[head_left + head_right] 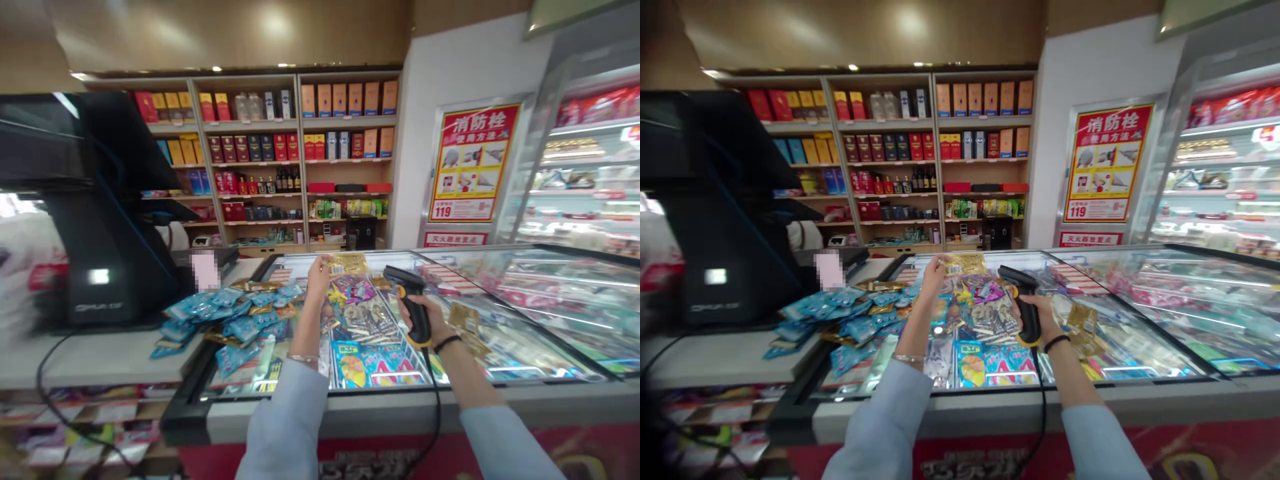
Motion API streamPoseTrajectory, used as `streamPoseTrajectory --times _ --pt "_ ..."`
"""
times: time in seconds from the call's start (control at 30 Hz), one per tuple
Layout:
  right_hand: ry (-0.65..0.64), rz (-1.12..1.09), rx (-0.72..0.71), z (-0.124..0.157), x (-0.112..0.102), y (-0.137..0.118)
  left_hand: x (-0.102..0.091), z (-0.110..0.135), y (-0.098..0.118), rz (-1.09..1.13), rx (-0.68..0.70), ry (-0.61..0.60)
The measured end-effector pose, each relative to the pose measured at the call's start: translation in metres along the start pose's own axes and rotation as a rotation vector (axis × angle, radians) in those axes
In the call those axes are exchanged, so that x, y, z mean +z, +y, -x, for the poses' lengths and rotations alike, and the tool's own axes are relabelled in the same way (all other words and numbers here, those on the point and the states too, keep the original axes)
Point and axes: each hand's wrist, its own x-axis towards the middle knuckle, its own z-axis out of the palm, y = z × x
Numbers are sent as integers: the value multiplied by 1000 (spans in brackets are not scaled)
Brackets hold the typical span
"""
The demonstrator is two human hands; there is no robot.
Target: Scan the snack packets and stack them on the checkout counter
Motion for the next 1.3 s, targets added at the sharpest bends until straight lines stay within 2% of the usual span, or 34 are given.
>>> streamPoseTrajectory --times 0.13,0.27,0.37,0.47,0.53,0.63,0.83,0.93,1.03,1.17,1.3 --pt "-61 19 -24 -25 60 16 -79 -13 19 -114 38 110" --pt "-132 -53 -2 -55 119 53 -167 -12 15 -227 4 265" --pt "-187 -118 26 -74 159 88 -229 -1 7 -410 -25 456" --pt "-189 -163 38 -87 190 122 -277 14 0 -672 -93 623" --pt "-180 -169 58 -91 201 140 -296 23 -3 -804 -127 657" --pt "-150 -168 101 -93 204 157 -306 31 -9 -986 -111 654" --pt "-160 -177 154 -92 194 158 -298 37 -31 -1141 -107 772" --pt "-189 -151 170 -91 194 156 -294 42 -45 -1125 -93 793" --pt "-184 -159 173 -91 198 157 -291 48 -54 -1070 0 811" --pt "-177 -155 195 -87 203 158 -284 55 -54 -991 95 871" --pt "-180 -176 229 -85 208 159 -273 59 -47 -942 122 865"
